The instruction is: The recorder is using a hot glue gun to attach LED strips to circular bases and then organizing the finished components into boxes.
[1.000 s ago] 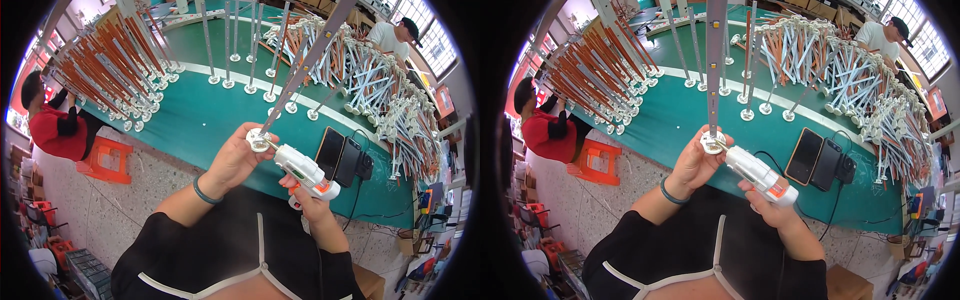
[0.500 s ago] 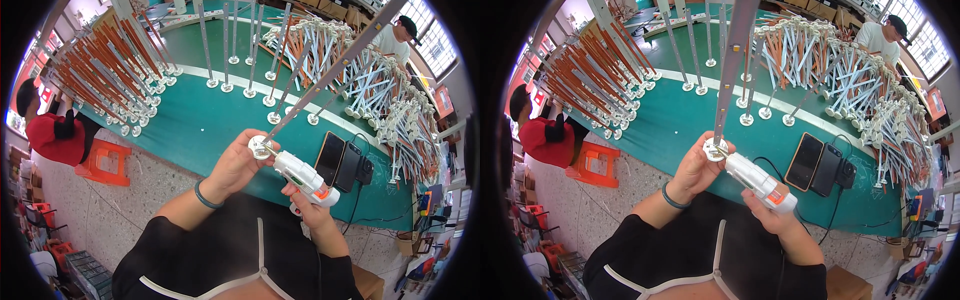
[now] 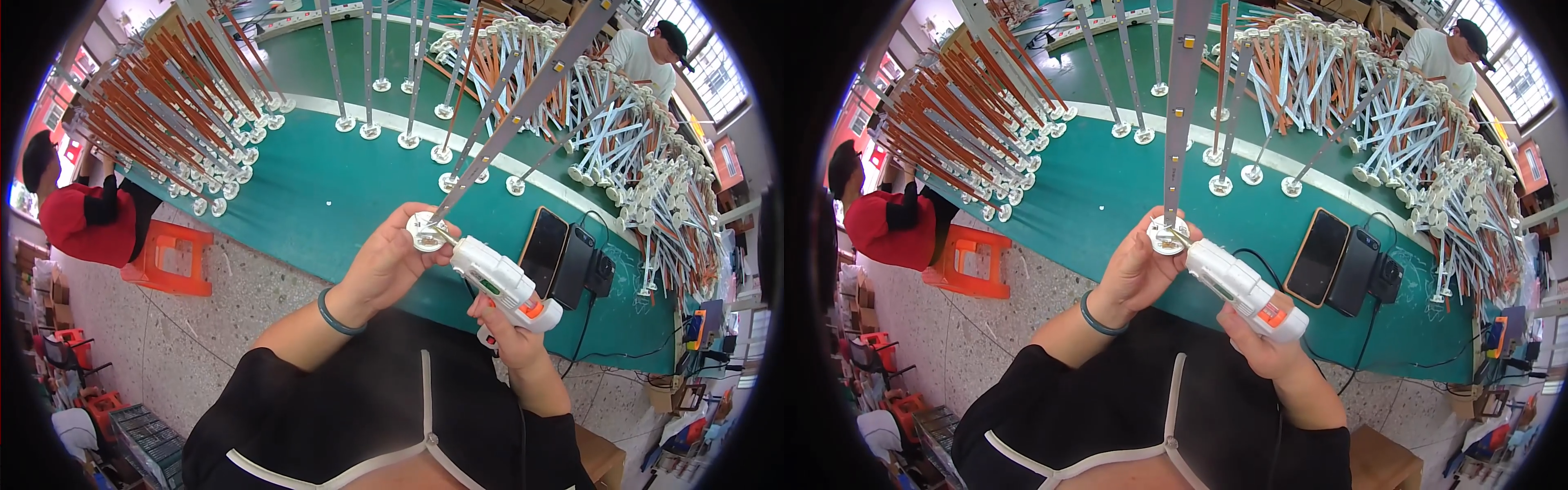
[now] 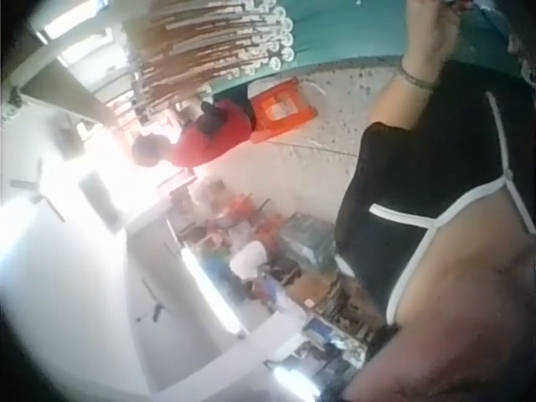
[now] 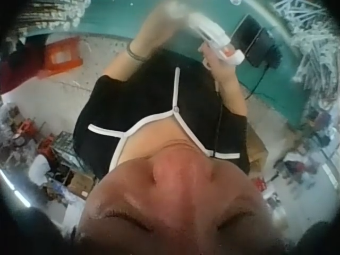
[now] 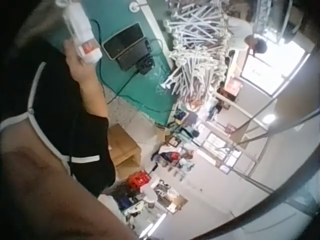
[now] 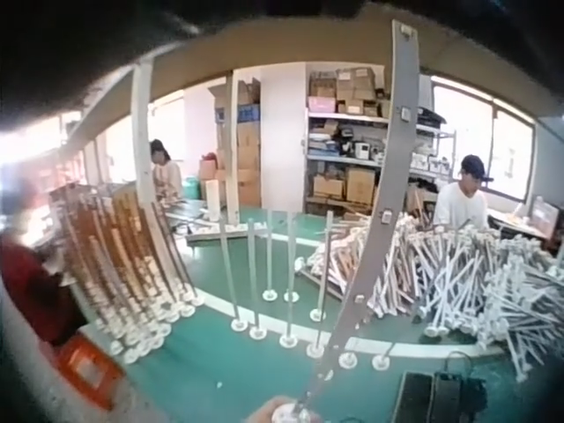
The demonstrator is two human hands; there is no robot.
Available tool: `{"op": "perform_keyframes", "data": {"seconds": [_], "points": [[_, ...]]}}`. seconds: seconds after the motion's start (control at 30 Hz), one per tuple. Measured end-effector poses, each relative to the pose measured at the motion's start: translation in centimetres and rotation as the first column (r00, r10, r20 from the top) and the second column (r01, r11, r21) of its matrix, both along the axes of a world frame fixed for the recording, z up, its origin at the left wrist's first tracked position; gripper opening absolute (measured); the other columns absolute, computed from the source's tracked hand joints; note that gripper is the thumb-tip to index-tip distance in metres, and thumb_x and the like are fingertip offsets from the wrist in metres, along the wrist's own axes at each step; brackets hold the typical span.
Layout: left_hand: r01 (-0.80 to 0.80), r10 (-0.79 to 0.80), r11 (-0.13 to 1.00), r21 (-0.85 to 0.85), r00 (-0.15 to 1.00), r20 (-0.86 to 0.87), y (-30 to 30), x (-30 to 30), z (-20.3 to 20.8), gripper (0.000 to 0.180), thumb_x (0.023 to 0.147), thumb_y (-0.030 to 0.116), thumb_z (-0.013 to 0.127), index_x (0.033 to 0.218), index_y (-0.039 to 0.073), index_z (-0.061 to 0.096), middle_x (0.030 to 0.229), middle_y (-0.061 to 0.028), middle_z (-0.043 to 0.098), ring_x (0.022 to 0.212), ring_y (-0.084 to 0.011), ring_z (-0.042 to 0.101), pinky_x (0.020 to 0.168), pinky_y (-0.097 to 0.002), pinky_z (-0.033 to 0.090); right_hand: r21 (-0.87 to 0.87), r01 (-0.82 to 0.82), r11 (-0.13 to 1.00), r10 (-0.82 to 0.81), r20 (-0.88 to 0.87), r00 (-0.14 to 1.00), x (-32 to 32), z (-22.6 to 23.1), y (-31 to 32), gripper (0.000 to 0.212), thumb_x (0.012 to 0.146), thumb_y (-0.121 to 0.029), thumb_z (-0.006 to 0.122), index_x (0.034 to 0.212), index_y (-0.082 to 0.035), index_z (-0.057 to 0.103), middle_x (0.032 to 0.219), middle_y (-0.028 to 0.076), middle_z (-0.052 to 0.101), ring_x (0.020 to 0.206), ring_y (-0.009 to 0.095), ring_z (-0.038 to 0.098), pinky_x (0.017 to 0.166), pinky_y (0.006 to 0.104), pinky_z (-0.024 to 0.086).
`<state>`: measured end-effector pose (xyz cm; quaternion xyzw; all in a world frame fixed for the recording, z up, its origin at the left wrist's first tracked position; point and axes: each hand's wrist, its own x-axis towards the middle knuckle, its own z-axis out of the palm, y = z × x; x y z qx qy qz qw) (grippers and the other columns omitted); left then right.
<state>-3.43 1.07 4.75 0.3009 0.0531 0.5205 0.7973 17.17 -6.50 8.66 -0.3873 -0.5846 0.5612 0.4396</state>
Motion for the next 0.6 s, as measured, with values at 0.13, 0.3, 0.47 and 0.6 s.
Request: {"op": "perform_keyframes", "data": {"seconds": [0.13, 0.3, 0.47, 0.6], "points": [[-0.002, 0.002, 1.000, -0.010, 1.000, 0.002, -0.06, 0.02, 0.05, 0.045, 0.093, 0.032, 0.058, 0.126, 0.006, 0.044, 0.118, -0.0156, 0.057, 0.099, -0.0206, 0.060, 0.088, -0.0342, 0.048, 0.021, 0.010, 1.000, -0.010, -0.002, 1.000, 0.03, -0.25, -0.13, 0.039, 0.087, -0.011, 0.058, 0.121, 0.007, 0.049, 0.080, 0.009, 0.059, 0.070, 0.016, 0.055, 0.068, 0.0297, 0.048], [0.007, -0.007, 1.000, -0.003, 1.000, 0.018, -0.05, -0.05, 0.04, 0.045, 0.093, 0.032, 0.058, 0.126, 0.006, 0.043, 0.117, -0.0159, 0.057, 0.099, -0.0209, 0.060, 0.088, -0.0340, 0.048, -0.010, 0.041, 0.999, -0.041, 0.018, 0.999, -0.14, -0.01, -0.35, 0.040, 0.087, -0.011, 0.057, 0.122, 0.007, 0.049, 0.080, 0.008, 0.059, 0.070, 0.015, 0.055, 0.068, 0.0307, 0.048], [-0.001, 0.001, 1.000, -0.012, 1.000, 0.007, -0.06, 0.02, 0.11, 0.047, 0.093, 0.034, 0.058, 0.127, 0.006, 0.043, 0.117, -0.0158, 0.057, 0.099, -0.0209, 0.060, 0.088, -0.0338, 0.048, 0.019, 0.038, 0.999, -0.038, 0.025, 0.999, -0.08, -0.30, -0.37, 0.041, 0.087, -0.012, 0.058, 0.122, 0.006, 0.049, 0.079, 0.008, 0.058, 0.070, 0.015, 0.055, 0.068, 0.0312, 0.048], [-0.002, 0.002, 1.000, -0.013, 1.000, 0.008, -0.05, 0.06, -0.01, 0.050, 0.092, 0.038, 0.058, 0.127, 0.005, 0.042, 0.116, -0.0157, 0.058, 0.099, -0.0208, 0.060, 0.087, -0.0336, 0.049, -0.013, 0.048, 0.999, -0.048, 0.008, 0.999, -0.21, -0.21, -0.31, 0.041, 0.087, -0.012, 0.058, 0.122, 0.007, 0.049, 0.078, 0.008, 0.058, 0.069, 0.016, 0.055, 0.068, 0.0321, 0.049]]}}
